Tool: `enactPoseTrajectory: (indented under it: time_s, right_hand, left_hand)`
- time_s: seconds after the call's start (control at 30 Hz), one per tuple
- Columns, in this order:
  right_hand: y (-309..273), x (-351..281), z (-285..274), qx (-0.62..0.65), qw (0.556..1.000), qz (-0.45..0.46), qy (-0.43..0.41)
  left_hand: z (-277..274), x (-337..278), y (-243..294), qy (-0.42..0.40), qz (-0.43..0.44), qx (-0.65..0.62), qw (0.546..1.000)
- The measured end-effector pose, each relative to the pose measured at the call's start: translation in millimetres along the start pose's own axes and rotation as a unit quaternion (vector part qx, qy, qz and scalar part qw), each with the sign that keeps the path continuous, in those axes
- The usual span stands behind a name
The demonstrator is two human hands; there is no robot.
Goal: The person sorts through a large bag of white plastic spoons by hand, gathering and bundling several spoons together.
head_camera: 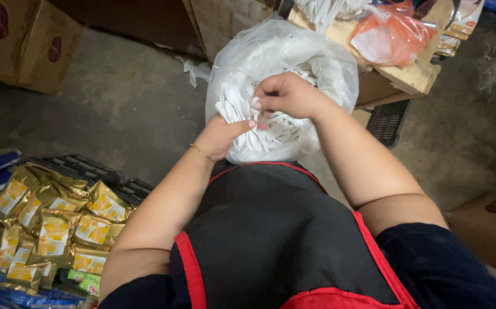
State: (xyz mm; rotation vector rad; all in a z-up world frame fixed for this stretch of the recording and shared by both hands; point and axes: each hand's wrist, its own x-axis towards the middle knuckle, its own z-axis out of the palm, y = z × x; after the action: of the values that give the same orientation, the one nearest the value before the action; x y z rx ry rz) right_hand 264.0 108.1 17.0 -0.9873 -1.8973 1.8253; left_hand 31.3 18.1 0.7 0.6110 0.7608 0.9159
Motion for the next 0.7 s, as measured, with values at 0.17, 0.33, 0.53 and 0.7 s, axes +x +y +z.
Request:
enactPoseTrajectory:
  time_s: [0.17,0.33,0.53,0.7]
  right_hand:
    - [66.6,25.0,12.7,-0.054,0.979,0.077,0.180]
    - [134.2,1.2,39.3,-0.443,0.884,0.011,0.147]
    - [82.4,-0.3,6.7,-0.362,0.916,-0.010,0.172]
    - [30.8,1.8,7.4,0.160,0.980,0.011,0.115]
  left_hand:
    - [-6.5,-4.8,3.5,0.018,-0.012,-0.062,0.998]
    - [-21.6,-8.4,-2.8,0.067,-0.044,-0.097,0.992]
    - [-21.3,-1.4,-3.6,0.056,0.014,0.031,0.998]
    - [3.5,4.8,3.4,-0.016,0.005,-0.017,1.000]
